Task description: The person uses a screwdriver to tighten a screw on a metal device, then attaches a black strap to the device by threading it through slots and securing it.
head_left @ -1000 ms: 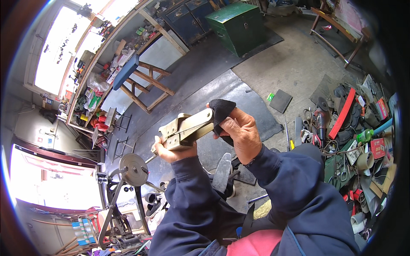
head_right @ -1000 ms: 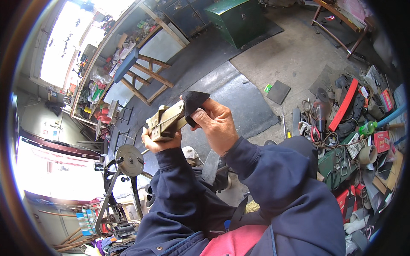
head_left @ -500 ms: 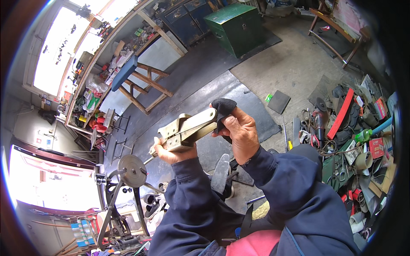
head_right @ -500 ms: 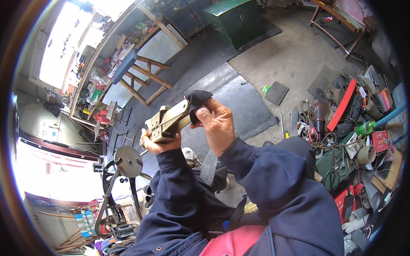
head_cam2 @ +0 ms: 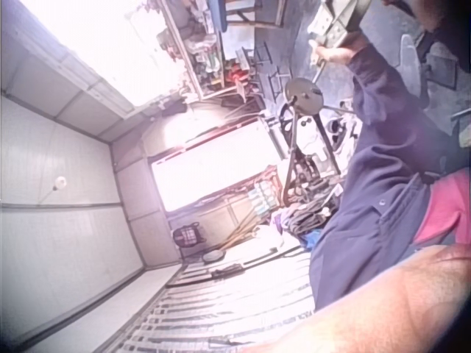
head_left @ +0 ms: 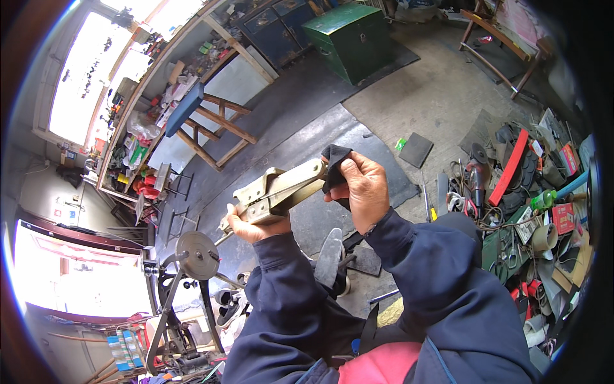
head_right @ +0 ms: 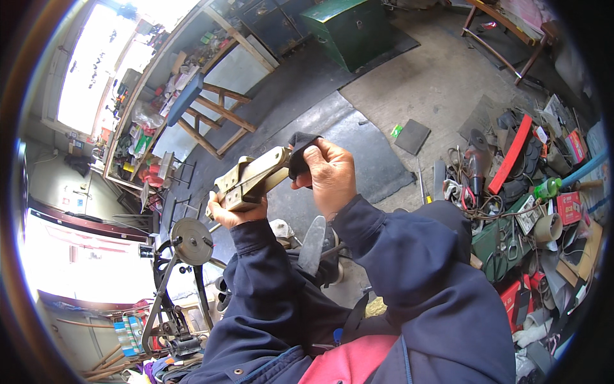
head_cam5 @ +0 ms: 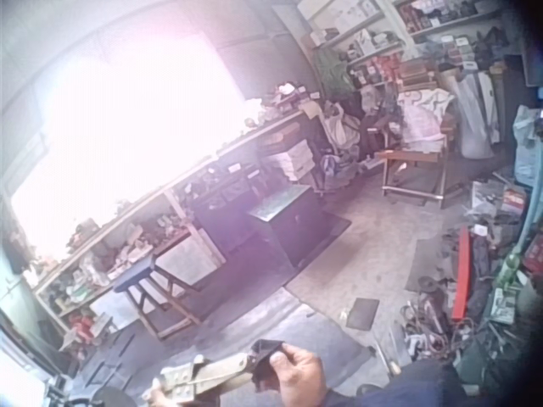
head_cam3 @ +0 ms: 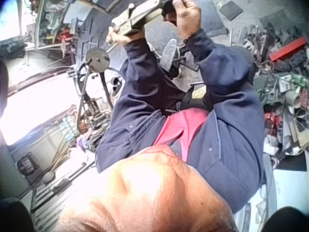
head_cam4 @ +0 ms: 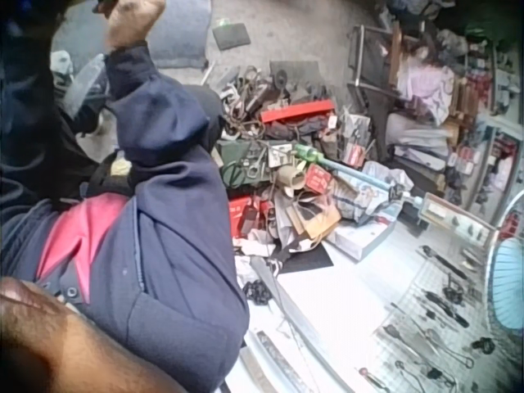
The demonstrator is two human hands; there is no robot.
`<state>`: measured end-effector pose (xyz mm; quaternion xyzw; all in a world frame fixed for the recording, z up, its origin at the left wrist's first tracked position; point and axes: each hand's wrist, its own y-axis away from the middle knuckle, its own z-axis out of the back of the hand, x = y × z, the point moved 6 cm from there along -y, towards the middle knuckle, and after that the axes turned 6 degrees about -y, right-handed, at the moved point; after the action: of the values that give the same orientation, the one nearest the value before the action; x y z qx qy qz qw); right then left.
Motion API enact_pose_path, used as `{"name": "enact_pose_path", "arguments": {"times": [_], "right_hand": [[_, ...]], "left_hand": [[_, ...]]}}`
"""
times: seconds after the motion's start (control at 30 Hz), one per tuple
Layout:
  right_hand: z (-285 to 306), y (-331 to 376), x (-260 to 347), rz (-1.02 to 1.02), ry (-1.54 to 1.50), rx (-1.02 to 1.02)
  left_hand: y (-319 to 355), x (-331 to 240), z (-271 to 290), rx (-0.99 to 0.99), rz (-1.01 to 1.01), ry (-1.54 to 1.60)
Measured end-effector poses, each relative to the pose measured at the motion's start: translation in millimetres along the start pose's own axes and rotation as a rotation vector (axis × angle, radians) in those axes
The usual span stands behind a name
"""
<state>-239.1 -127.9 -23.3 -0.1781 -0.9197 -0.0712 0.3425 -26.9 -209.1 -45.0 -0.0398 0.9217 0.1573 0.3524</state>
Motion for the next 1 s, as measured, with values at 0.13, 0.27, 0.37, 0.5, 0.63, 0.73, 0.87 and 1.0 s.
{"name": "enact_pose_path", "arguments": {"times": [0.13,0.27,0.37,0.5,0.63,0.73,0.87,1.0], "right_hand": [[-1.7,-0.3,4.7,0.004,-0.143,0.014],[-16.4,6.5,7.0,0.069,-0.005,0.13],[-26.5,10.6,0.1,0.013,-0.063,0.195],[-23.8,9.9,-1.9,-0.076,-0.123,0.188],[-23.4,11.0,-1.8,-0.134,-0.2,0.204],[-22.3,12.2,-4.0,-0.155,-0.235,0.176],[-13.6,11.1,-7.7,-0.1,-0.184,0.07],[-6.6,6.3,-10.3,-0.031,-0.166,0.06]], "left_hand": [[-7.1,-7.3,4.5,0.086,-0.021,0.054],[-7.2,-11.8,6.7,0.091,-0.056,0.066],[-7.0,-9.3,7.3,-0.017,-0.059,0.007],[-5.3,-7.6,3.7,-0.015,-0.034,0.018],[-4.7,-10.8,2.3,0.043,-0.034,0.008],[-4.2,-11.2,3.3,0.024,-0.037,0.014],[-1.2,-8.3,1.2,0.002,-0.029,0.024],[0.7,-7.1,-1.1,-0.006,-0.015,0.026]]}}
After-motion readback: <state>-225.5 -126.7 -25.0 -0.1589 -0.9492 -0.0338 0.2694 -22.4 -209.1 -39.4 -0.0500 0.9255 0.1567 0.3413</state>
